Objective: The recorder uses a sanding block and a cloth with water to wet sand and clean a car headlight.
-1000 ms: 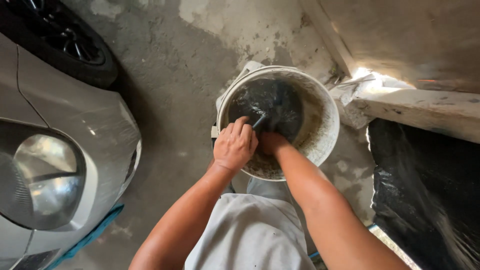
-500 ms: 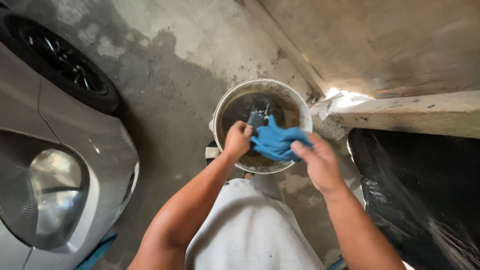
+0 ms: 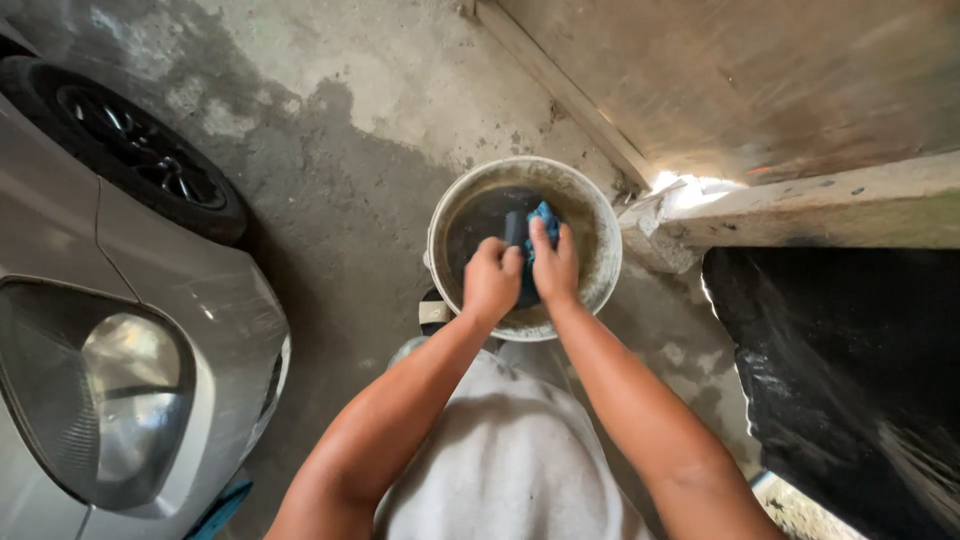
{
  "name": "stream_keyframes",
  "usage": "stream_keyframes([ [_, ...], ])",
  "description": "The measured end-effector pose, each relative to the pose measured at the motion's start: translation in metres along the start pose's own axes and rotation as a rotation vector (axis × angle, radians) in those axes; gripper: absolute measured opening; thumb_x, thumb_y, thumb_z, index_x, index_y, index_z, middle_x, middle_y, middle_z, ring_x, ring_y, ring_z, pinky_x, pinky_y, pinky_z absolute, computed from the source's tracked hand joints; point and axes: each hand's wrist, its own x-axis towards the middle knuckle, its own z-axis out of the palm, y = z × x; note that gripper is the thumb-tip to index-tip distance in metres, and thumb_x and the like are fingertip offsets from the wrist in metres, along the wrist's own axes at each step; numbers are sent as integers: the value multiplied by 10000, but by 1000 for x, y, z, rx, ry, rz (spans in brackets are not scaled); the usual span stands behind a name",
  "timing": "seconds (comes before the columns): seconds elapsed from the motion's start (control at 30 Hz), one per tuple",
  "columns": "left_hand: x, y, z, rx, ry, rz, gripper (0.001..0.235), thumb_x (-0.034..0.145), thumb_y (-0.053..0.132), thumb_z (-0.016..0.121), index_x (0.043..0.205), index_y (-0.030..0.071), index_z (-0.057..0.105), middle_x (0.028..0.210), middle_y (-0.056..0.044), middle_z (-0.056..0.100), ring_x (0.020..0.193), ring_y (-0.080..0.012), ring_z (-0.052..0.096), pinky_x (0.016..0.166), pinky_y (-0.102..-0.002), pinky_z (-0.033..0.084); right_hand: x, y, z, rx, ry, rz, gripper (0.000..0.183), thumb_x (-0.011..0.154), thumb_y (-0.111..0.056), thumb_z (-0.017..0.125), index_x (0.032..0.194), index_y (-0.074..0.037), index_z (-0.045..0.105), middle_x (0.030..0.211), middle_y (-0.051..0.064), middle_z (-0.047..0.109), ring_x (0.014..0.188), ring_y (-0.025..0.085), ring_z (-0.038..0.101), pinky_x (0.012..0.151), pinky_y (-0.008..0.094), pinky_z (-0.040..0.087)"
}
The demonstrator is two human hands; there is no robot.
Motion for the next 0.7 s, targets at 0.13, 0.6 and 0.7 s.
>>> stream_keyframes([
  [0.13,-1,-19,-32,121,84,-73,223,941,240,644,961,19,668,876,-221,722,837,-440,692,756,-486,541,32,60,13,-161,-81,6,563,860,-478,734,1160,-10,648,1089,238,720,1041,376,690,898,435,511],
  [0.6,31,-71,-30,191,-119,-142,229,905,236,683,930,8,683,846,-201,729,832,-378,704,764,-447,540,-39,-64,-82,284,-550,152,213,1006,-158,571,1187,-89,660,1064,-14,728,946,97,685,821,291,565],
  [0.7,38,-72,-11,61,-139,-146,234,927,216,689,909,-17,687,839,-201,733,793,-333,720,736,-414,541,-70,-123,-114,340,-446,53,276,1002,-164,599,1241,-44,665,1082,13,724,954,114,656,842,296,522],
])
